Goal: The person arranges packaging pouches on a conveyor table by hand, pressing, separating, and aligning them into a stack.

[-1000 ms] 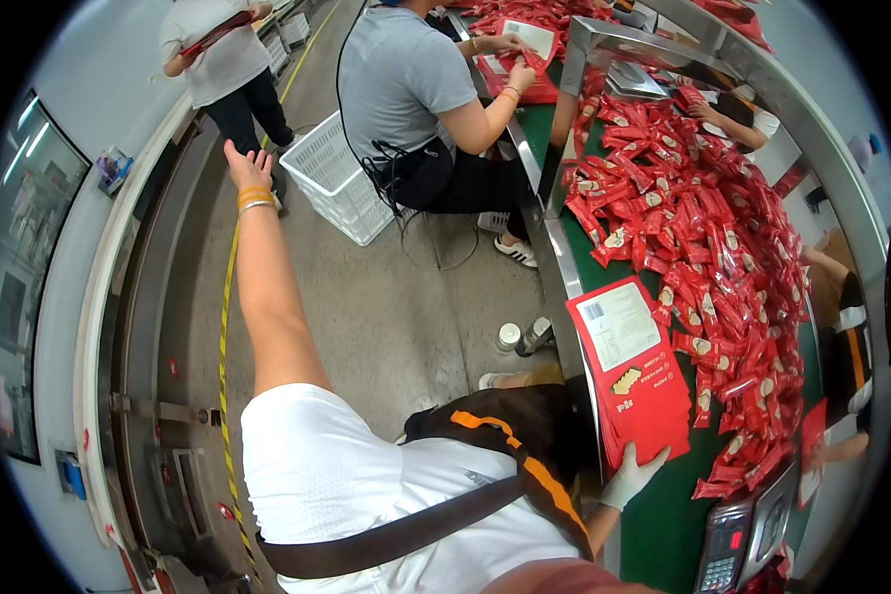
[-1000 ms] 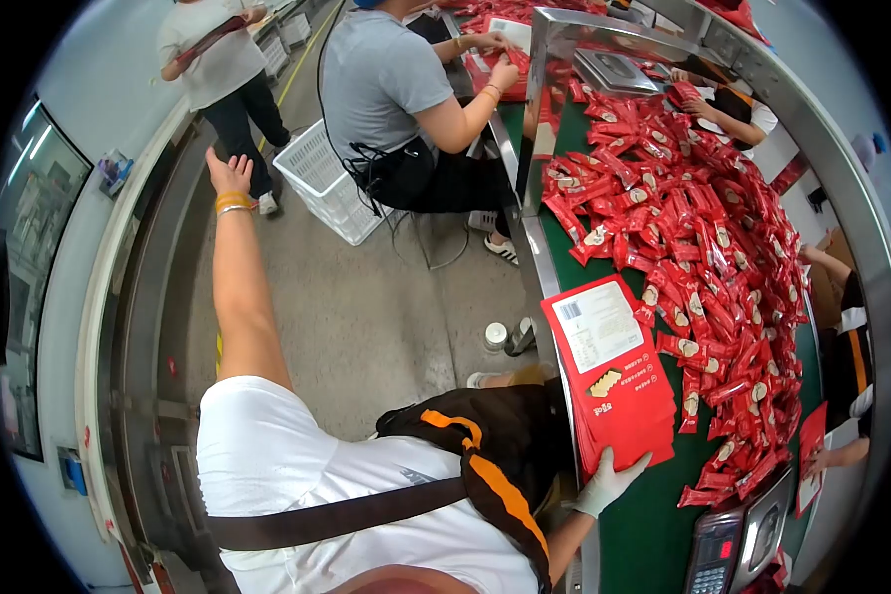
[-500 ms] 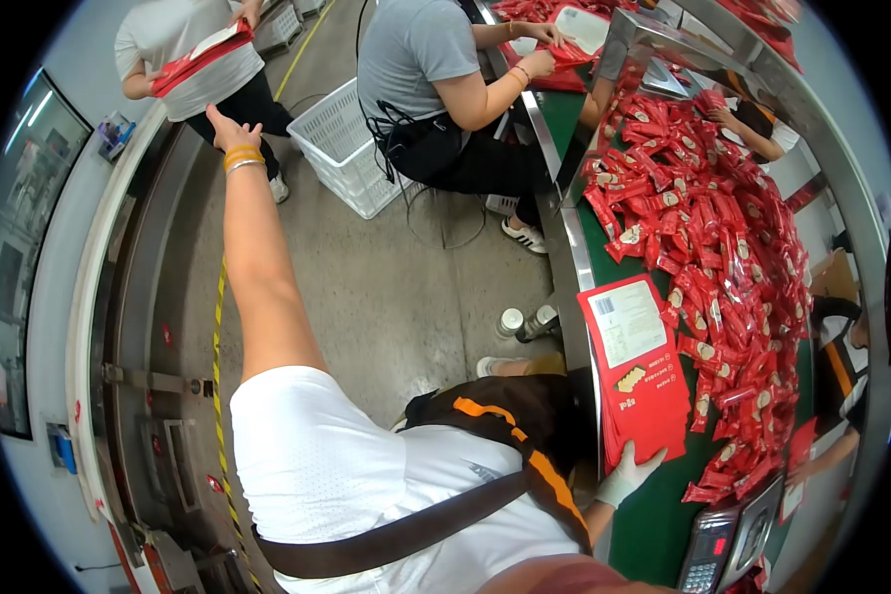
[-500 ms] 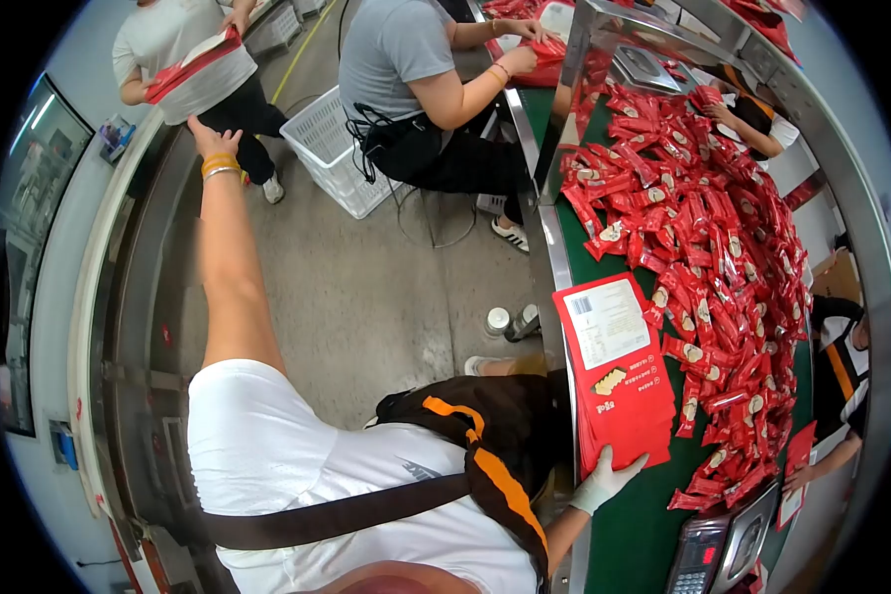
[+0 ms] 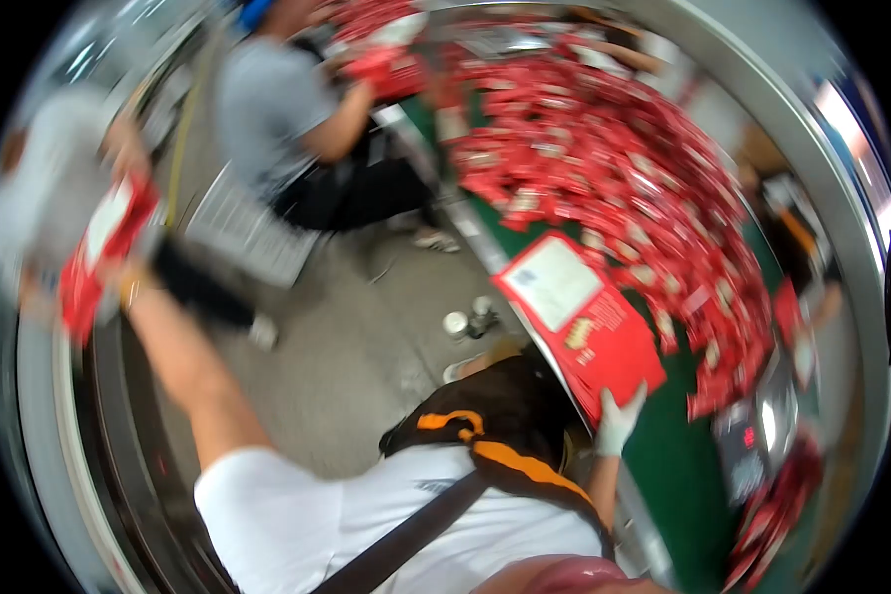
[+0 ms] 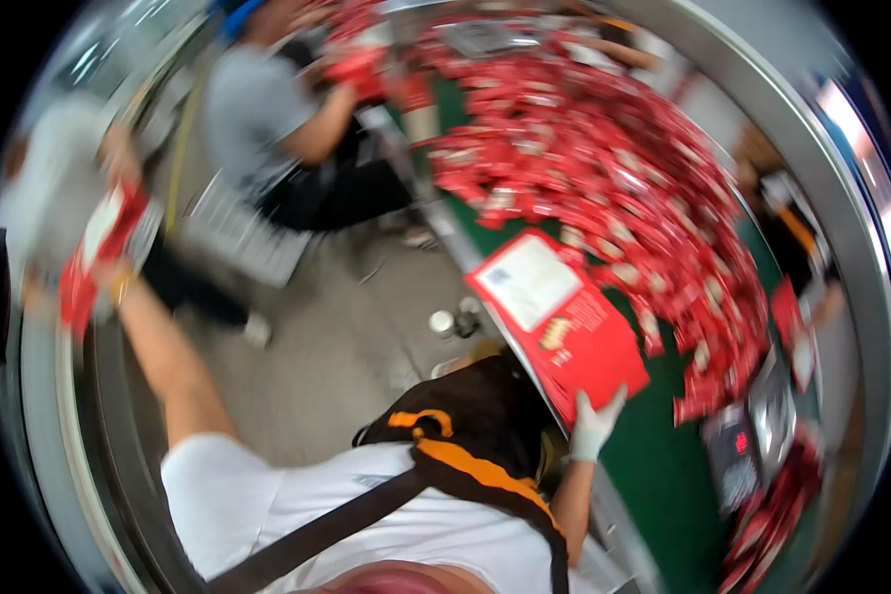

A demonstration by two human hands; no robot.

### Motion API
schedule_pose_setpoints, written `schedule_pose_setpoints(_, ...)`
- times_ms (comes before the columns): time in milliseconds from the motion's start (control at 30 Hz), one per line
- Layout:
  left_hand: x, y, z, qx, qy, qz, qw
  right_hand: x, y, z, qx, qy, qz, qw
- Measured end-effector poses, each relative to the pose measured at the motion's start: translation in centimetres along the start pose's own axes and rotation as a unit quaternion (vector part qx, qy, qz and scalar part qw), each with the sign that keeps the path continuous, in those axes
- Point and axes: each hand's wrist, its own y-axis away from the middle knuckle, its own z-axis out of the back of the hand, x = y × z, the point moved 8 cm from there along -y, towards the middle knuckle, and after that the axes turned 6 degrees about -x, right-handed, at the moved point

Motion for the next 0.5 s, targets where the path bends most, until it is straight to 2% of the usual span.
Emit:
schedule_pose_setpoints(33, 2.3, 0.4, 0.3, -0.001, -0.112, -0.001, 0.994, 0.6, -0.1, 0.2, 0.0, 0.013, 0.014, 1.0)
schedule_pose_setpoints(67, 4.7, 0.9, 1.6, -0.021, -0.247, -0.02, 0.969, -0.6, -0.2, 0.2, -0.001, -0.035, -0.019, 0.999)
schedule_pose_setpoints(133, 6.9, 3.0, 7.7, -0.14, -0.516, -0.024, 0.845, 1.1, -0.1, 1.6, -0.05, -0.042, -0.056, 0.996)
schedule_pose_setpoints(200, 6.0, 4.9, 12.8, -0.238, -0.555, 0.058, 0.795, 0.5, 0.1, 0.6, -0.006, -0.091, -0.086, 0.992)
schedule_pose_setpoints(267, 3.0, 4.3, 10.7, -0.276, -0.47, 0.099, 0.832, -0.3, 0.2, 0.9, -0.023, -0.111, -0.077, 0.991)
schedule_pose_setpoints(333, 0.3, 1.9, 6.7, -0.276, -0.347, 0.092, 0.892, -0.7, -0.1, 0.5, -0.018, -0.08, -0.049, 0.995)
schedule_pose_setpoints(433, -4.7, -4.9, -4.7, -0.181, -0.135, 0.027, 0.974, -0.4, -0.2, 0.7, -0.013, -0.091, -0.064, 0.994)
schedule_pose_setpoints(500, -12.6, -6.9, -18.1, -0.069, 0.003, -0.024, 0.997, -0.7, -0.2, 0.6, -0.006, -0.094, -0.06, 0.994)
